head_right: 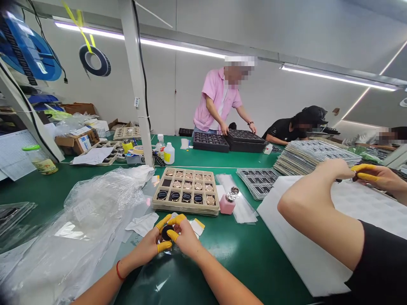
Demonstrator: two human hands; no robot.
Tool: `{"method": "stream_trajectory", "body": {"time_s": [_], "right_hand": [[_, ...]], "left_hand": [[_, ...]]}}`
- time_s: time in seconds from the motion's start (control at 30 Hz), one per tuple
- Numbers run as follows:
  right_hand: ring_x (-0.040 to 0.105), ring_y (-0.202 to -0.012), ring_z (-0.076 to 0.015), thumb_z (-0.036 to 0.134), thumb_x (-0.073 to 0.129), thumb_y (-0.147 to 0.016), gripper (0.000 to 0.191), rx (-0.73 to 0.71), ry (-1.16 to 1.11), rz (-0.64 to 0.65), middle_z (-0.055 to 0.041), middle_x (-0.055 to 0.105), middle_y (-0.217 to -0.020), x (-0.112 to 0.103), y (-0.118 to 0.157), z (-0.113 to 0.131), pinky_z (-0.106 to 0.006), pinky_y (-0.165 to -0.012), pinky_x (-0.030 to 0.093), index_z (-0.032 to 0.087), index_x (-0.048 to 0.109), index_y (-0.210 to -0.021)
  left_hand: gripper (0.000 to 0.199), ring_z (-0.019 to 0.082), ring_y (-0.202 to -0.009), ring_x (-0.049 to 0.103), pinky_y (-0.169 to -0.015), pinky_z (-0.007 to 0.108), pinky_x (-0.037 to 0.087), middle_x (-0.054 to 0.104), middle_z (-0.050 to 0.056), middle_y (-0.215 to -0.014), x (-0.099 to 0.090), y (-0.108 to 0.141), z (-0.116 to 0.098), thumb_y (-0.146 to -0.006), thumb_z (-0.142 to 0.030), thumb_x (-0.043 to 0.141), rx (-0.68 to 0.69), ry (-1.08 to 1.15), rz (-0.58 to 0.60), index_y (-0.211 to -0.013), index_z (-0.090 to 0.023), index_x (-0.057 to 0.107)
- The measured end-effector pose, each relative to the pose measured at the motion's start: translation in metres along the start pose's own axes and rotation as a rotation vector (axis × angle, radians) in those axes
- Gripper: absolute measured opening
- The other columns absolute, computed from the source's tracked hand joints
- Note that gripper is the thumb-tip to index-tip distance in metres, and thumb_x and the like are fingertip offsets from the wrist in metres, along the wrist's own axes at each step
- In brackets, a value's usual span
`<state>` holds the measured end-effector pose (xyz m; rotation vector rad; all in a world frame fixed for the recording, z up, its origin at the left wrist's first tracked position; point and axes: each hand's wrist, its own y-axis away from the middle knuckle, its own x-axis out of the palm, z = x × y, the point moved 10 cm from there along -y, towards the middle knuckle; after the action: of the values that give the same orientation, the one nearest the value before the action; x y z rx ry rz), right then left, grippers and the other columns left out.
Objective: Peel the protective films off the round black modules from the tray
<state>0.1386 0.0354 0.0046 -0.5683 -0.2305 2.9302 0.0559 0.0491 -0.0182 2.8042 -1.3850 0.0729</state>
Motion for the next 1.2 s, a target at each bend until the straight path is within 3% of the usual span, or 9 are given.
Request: {"method": "stream_trajectory", "body": {"time_s": [0.13, 0.3, 0.5, 0.7, 0.8, 0.9, 1.0, 1.1, 1.2], "right_hand": [[0.051, -0.091, -0.0182, 0.01, 0.052, -0.076, 0.012, -0.166, 0.219, 0.012, -0.0025, 0.058, -0.091, 0.002, 0.009, 0.024, -0.035, -0.082, 0.041, 0.022, 0.057, -0.077], [0.051, -0.083, -0.018, 0.017, 0.058, -0.074, 0.016, 0.058, 0.211, -0.066, -0.0033, 0.057, -0.091, -0.011, 0.005, -0.005, -0.036, -0.078, 0.043, 0.021, 0.055, -0.089], [0.05, -0.085, -0.0194, 0.016, 0.053, -0.076, 0.005, -0.056, 0.26, -0.033, -0.0035, 0.057, -0.086, 0.0, 0.005, 0.002, -0.035, -0.077, 0.041, 0.021, 0.053, -0.074], [0.05, -0.077, -0.0175, 0.022, 0.057, -0.075, 0.018, 0.104, 0.211, -0.035, -0.0023, 0.057, -0.085, -0.006, 0.001, -0.02, -0.034, -0.074, 0.043, 0.021, 0.058, -0.093], [0.051, -0.088, -0.019, 0.021, 0.056, -0.076, 0.011, 0.015, 0.244, -0.045, -0.0045, 0.057, -0.096, -0.006, 0.001, -0.004, -0.035, -0.08, 0.042, 0.022, 0.061, -0.087], [0.051, -0.089, -0.0193, 0.017, 0.054, -0.077, 0.008, -0.103, 0.309, -0.018, -0.0036, 0.059, -0.092, -0.002, 0.006, 0.018, -0.035, -0.08, 0.04, 0.023, 0.059, -0.078], [0.052, -0.077, -0.0175, 0.02, 0.051, -0.079, 0.007, -0.033, 0.371, -0.059, -0.0016, 0.06, -0.08, -0.017, 0.009, 0.011, -0.032, -0.072, 0.04, 0.022, 0.057, -0.079], [0.053, -0.073, -0.018, 0.016, 0.05, -0.078, 0.012, 0.096, 0.6, -0.051, -0.0025, 0.06, -0.075, -0.037, 0.011, -0.013, -0.033, -0.071, 0.038, 0.021, 0.059, -0.082], [0.053, -0.082, -0.0227, 0.011, 0.051, -0.074, 0.015, 0.105, 0.949, 0.041, -0.0077, 0.061, -0.079, -0.038, 0.009, -0.026, -0.036, -0.076, 0.035, 0.02, 0.062, -0.08]], "left_hand": [[0.061, 0.02, -0.094, 0.055, -0.077, 0.029, 0.046, 0.057, 0.007, -0.112, 0.006, 0.001, -0.011, -0.073, -0.018, 0.063, 0.013, -0.016, 0.034, -0.13, -0.023, 0.042], [0.061, 0.02, -0.092, 0.056, -0.079, 0.031, 0.045, 0.06, 0.007, -0.107, 0.0, 0.001, -0.008, -0.076, -0.02, 0.061, -0.017, -0.038, -0.012, -0.133, -0.022, 0.039], [0.071, 0.019, -0.085, 0.058, -0.073, 0.03, 0.046, 0.06, 0.008, -0.11, -0.004, 0.0, 0.005, -0.077, -0.022, 0.06, -0.066, -0.032, -0.014, -0.14, -0.023, 0.028], [0.057, 0.021, -0.085, 0.059, -0.073, 0.03, 0.046, 0.063, 0.006, -0.097, 0.001, 0.002, -0.004, -0.077, -0.021, 0.058, -0.013, -0.101, 0.022, -0.132, -0.022, 0.042], [0.052, 0.019, -0.078, 0.058, -0.068, 0.029, 0.044, 0.062, 0.005, -0.089, 0.003, 0.003, -0.004, -0.077, -0.022, 0.058, -0.021, -0.098, 0.025, -0.128, -0.021, 0.046], [0.056, 0.018, -0.078, 0.057, -0.067, 0.028, 0.044, 0.06, 0.006, -0.095, 0.004, 0.003, -0.001, -0.076, -0.024, 0.061, -0.05, 0.006, 0.018, -0.129, -0.022, 0.042], [0.056, 0.016, -0.081, 0.057, -0.072, 0.03, 0.047, 0.056, 0.004, -0.097, -0.002, 0.003, 0.0, -0.072, -0.026, 0.066, -0.107, 0.1, -0.01, -0.122, -0.023, 0.043], [0.052, 0.012, -0.076, 0.054, -0.076, 0.033, 0.049, 0.05, -0.001, -0.087, -0.005, 0.006, -0.004, -0.069, -0.026, 0.07, -0.156, 0.139, 0.028, -0.114, -0.023, 0.044], [0.052, 0.011, -0.075, 0.051, -0.077, 0.033, 0.049, 0.048, -0.002, -0.087, -0.004, 0.007, -0.008, -0.069, -0.025, 0.07, -0.167, 0.144, 0.079, -0.113, -0.023, 0.042]]}}
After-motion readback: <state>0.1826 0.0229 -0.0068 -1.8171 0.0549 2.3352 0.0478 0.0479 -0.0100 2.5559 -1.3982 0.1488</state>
